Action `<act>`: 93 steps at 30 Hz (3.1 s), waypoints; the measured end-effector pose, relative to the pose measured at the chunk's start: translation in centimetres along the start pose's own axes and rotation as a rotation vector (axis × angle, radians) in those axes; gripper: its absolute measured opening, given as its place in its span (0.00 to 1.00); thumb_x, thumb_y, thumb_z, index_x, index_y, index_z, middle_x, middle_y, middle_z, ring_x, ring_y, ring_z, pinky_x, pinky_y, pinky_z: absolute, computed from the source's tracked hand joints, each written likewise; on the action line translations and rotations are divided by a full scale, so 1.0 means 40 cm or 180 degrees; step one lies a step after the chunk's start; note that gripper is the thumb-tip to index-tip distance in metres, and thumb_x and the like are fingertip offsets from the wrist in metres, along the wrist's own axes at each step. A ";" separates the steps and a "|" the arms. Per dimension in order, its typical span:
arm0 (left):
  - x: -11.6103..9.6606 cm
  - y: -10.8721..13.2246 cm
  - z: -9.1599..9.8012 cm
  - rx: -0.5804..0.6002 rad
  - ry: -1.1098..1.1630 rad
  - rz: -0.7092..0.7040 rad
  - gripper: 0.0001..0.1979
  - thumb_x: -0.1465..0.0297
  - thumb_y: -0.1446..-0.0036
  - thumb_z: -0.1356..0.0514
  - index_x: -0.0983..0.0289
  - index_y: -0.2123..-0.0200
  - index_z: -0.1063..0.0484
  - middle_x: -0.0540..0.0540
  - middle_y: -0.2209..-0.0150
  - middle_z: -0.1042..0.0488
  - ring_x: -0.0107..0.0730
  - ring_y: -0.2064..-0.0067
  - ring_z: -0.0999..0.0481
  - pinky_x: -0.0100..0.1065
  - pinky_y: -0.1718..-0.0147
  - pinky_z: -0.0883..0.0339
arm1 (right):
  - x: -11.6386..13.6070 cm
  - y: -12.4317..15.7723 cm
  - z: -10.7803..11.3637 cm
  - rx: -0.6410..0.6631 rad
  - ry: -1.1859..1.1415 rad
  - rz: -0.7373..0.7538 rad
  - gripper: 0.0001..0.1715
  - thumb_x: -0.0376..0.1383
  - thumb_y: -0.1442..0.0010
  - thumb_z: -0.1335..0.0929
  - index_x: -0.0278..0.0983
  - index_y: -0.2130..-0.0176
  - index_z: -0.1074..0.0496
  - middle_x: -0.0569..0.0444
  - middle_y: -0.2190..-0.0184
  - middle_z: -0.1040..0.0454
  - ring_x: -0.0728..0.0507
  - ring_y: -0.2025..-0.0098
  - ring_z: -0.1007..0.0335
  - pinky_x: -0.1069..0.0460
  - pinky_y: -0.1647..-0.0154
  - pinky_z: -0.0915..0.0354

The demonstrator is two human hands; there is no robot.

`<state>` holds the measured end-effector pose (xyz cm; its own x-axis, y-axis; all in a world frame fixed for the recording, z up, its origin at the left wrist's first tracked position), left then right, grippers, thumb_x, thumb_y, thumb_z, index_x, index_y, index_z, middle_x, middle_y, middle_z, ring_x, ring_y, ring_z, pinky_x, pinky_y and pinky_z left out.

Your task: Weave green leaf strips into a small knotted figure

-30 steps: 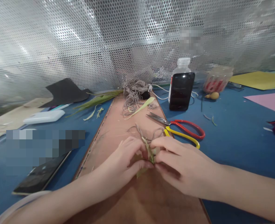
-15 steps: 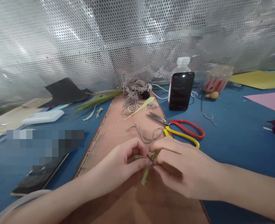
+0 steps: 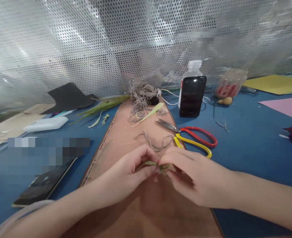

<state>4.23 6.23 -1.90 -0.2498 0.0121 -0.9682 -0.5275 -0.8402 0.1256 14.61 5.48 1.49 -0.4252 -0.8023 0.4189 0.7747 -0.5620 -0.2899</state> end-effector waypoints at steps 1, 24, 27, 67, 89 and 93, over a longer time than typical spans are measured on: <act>0.000 0.000 0.001 -0.0001 -0.0084 0.0014 0.03 0.70 0.41 0.49 0.63 0.66 0.39 0.47 0.71 0.33 0.25 0.66 0.33 0.30 0.63 0.40 | 0.002 0.000 -0.001 -0.0025 0.0047 0.0059 0.09 0.24 0.47 0.40 0.34 0.65 0.35 0.54 0.71 0.34 0.49 0.71 0.39 0.55 0.72 0.41; 0.016 -0.003 0.002 -0.0177 -0.0066 0.0051 0.05 0.67 0.40 0.51 0.62 0.67 0.40 0.45 0.75 0.36 0.25 0.71 0.37 0.30 0.69 0.43 | 0.009 0.005 -0.009 -0.0188 0.0642 0.0388 0.11 0.26 0.43 0.42 0.31 0.71 0.34 0.49 0.72 0.36 0.46 0.70 0.41 0.52 0.68 0.39; 0.015 -0.005 0.003 -0.0236 -0.0039 0.0064 0.05 0.67 0.41 0.50 0.62 0.68 0.40 0.45 0.76 0.36 0.25 0.72 0.37 0.30 0.69 0.43 | 0.015 0.006 -0.008 -0.0136 0.0725 0.0428 0.14 0.25 0.42 0.44 0.31 0.72 0.34 0.50 0.73 0.37 0.46 0.71 0.42 0.52 0.69 0.40; -0.009 -0.004 0.025 -0.0368 -0.0418 -0.0076 0.03 0.71 0.46 0.44 0.64 0.68 0.32 0.50 0.67 0.28 0.29 0.64 0.30 0.29 0.62 0.37 | -0.024 -0.010 0.010 -0.0376 -0.0281 -0.0127 0.12 0.24 0.47 0.39 0.35 0.65 0.32 0.58 0.78 0.34 0.52 0.77 0.40 0.57 0.76 0.43; -0.047 0.006 0.026 -0.0825 -0.1733 -0.0681 0.04 0.71 0.47 0.44 0.62 0.71 0.30 0.53 0.56 0.34 0.30 0.53 0.33 0.31 0.51 0.42 | -0.037 0.007 0.009 -0.0664 0.0428 -0.0518 0.05 0.27 0.50 0.37 0.35 0.74 0.35 0.63 0.86 0.41 0.53 0.85 0.44 0.58 0.83 0.51; -0.042 0.005 0.018 -0.0603 -0.1635 -0.0620 0.04 0.73 0.47 0.45 0.62 0.71 0.31 0.53 0.56 0.35 0.30 0.52 0.34 0.30 0.51 0.42 | -0.041 0.008 0.006 -0.0638 0.0564 -0.0528 0.04 0.27 0.51 0.38 0.35 0.74 0.36 0.63 0.86 0.40 0.53 0.85 0.43 0.58 0.83 0.51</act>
<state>3.97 6.43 -0.11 -0.5496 0.3978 -0.7346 -0.4605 -0.8780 -0.1309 15.68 6.65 0.94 -0.6267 -0.7090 0.3233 0.5877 -0.7025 -0.4015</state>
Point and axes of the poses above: each hand's wrist, its own y-axis away from the middle knuckle, its own z-axis out of the back of the hand, x = y × z, the point moved 7 cm from there along -y, towards the middle knuckle
